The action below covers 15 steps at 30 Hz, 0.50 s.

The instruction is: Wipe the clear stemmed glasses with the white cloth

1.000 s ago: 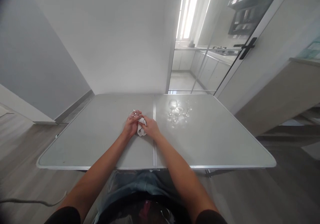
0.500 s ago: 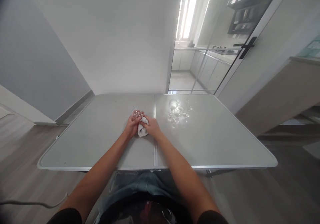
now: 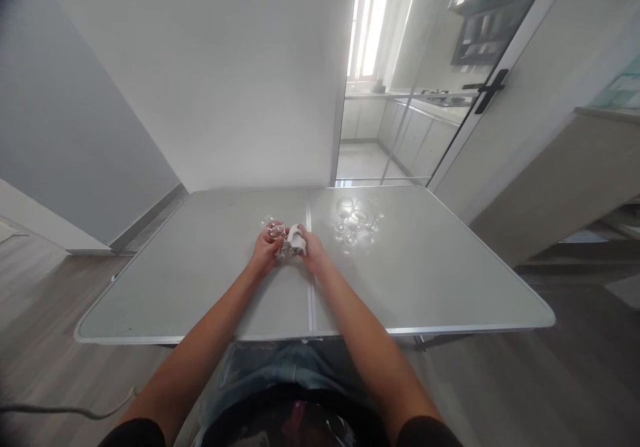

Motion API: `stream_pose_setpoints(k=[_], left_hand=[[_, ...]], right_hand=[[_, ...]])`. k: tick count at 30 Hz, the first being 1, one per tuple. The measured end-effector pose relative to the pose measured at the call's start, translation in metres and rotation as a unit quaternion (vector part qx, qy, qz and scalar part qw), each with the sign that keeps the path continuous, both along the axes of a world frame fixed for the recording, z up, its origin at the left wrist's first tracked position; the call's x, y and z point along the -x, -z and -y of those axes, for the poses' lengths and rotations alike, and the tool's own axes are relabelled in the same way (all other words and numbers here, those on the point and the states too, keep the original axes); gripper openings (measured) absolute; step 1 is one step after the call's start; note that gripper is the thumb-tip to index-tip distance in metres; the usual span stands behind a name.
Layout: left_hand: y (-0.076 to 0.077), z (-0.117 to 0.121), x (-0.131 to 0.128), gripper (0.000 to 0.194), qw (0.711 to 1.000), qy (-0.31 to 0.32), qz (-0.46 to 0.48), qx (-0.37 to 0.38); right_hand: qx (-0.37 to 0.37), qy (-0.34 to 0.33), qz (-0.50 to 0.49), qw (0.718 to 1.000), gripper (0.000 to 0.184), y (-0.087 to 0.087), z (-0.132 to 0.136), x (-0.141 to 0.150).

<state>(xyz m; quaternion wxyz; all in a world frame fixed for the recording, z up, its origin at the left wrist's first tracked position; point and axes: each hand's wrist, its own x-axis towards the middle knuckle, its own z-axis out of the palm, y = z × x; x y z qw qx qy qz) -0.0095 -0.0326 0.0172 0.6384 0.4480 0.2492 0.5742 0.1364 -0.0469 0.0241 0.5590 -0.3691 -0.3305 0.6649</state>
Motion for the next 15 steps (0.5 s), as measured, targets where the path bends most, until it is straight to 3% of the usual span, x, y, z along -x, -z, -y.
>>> stream_pose_setpoints(k=[2, 4, 6, 9, 11, 13, 15], left_hand=[[-0.001, -0.001, 0.000, 0.061, 0.999, -0.042, 0.005, -0.003], [-0.004, -0.001, 0.002, 0.061, 0.997, -0.080, 0.013, -0.003], [-0.008, 0.001, 0.003, 0.063, 0.995, -0.101, 0.018, -0.006], [-0.013, 0.005, 0.002, 0.066, 0.992, -0.118, 0.022, -0.024], [-0.016, 0.008, 0.000, 0.066, 0.990, -0.135, 0.019, -0.040], [-0.016, 0.010, -0.002, 0.062, 0.987, -0.149, 0.012, -0.055], [-0.014, 0.010, -0.005, 0.058, 0.986, -0.156, -0.007, -0.063]], right_hand=[[0.009, 0.131, 0.021, 0.991, 0.038, 0.004, -0.003, -0.003], [-0.009, 0.248, 0.087, 0.965, 0.034, 0.007, -0.005, -0.008], [-0.035, 0.296, 0.191, 0.935, 0.032, 0.009, -0.005, -0.013], [-0.025, 0.320, 0.303, 0.897, 0.029, 0.010, -0.004, -0.017], [0.001, 0.338, 0.309, 0.889, 0.030, 0.009, -0.003, -0.015], [0.002, 0.296, 0.270, 0.916, 0.032, 0.008, -0.003, -0.011], [-0.026, 0.165, 0.215, 0.962, 0.035, 0.006, -0.002, -0.005]])
